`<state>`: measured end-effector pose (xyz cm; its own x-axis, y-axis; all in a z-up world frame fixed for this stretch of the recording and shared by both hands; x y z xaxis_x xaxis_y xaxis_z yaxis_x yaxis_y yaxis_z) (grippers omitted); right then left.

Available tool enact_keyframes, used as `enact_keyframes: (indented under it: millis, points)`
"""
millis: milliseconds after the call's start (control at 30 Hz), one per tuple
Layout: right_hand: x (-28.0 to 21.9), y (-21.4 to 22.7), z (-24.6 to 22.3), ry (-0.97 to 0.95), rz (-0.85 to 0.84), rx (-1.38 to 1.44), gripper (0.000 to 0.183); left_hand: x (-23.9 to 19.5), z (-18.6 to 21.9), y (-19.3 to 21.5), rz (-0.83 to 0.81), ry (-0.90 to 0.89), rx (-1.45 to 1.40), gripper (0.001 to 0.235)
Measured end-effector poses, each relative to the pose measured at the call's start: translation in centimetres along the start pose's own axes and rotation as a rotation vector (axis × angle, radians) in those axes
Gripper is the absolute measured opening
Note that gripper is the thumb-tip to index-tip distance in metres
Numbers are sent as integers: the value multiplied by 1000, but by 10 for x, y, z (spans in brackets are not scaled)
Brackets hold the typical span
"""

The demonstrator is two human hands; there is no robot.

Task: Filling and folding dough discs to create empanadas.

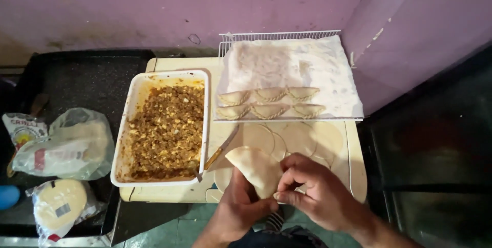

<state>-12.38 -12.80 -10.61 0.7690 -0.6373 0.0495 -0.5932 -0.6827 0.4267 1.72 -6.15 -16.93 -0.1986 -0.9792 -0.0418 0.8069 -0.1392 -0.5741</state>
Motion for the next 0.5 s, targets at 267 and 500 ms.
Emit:
enact_keyframes:
  millis: [267,500]
  points:
    - [-8,4,9,-120,-121,285,23,3,-2,5,68,86,108,66]
    - [-8,-2,7,-47,67,69,18,1,18,-14,58,205,233,69]
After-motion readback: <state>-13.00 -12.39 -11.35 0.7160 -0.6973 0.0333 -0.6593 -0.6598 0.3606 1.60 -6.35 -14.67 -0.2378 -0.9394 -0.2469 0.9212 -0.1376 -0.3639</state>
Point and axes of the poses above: each hand's wrist, its own x-axis towards the middle knuckle, its own y-axis out of the back of the hand, z = x × y, the point moved 6 cm from there along x, towards the middle knuckle, and after that the axes turned 7 degrees about -z, right-handed, at the moved point
